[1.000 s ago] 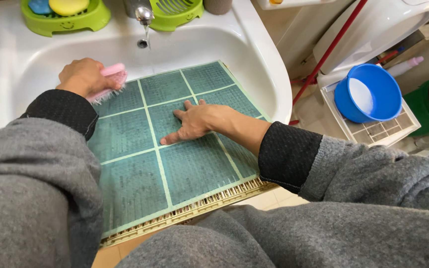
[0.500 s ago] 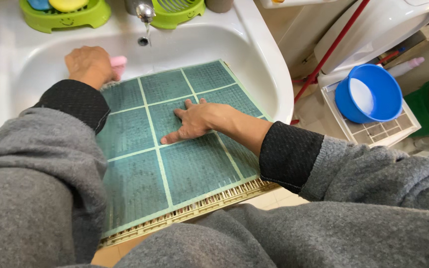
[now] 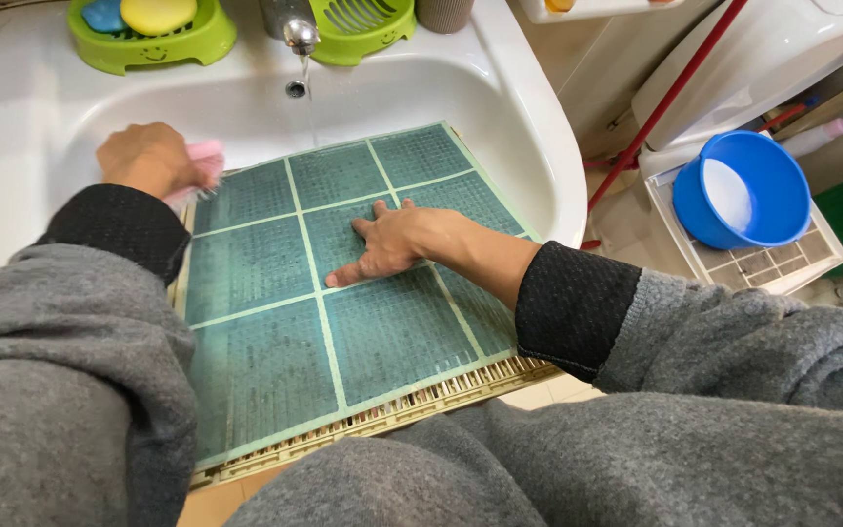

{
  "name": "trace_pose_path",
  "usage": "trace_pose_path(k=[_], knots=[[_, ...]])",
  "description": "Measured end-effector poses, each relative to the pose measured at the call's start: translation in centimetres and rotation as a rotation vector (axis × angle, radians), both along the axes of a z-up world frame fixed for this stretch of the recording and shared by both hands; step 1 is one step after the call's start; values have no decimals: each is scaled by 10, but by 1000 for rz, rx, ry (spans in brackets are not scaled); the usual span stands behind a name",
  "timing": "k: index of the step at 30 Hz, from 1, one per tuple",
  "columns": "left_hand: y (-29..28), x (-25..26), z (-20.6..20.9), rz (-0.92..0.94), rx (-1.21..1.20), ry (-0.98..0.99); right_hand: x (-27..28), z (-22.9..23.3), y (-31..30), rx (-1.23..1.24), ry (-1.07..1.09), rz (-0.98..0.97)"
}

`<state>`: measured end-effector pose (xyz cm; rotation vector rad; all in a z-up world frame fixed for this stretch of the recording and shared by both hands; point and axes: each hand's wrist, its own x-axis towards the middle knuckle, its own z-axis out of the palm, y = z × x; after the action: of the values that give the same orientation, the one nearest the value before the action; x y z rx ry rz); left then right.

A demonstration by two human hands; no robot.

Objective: The person scrubs a green air filter with a pink brush under running water in a sink. They flip the filter over to clean both sides and continue scrubbing the surface.

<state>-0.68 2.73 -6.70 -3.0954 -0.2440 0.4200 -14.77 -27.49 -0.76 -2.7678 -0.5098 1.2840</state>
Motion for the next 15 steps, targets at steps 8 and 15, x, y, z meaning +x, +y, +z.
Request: trace_pose_path(k=[8, 15], knots=[[-20, -10, 30, -122, -85, 195, 2, 4, 2, -8, 2, 19], [7, -28, 20, 37, 5, 37, -2, 11, 4, -4, -7, 39]])
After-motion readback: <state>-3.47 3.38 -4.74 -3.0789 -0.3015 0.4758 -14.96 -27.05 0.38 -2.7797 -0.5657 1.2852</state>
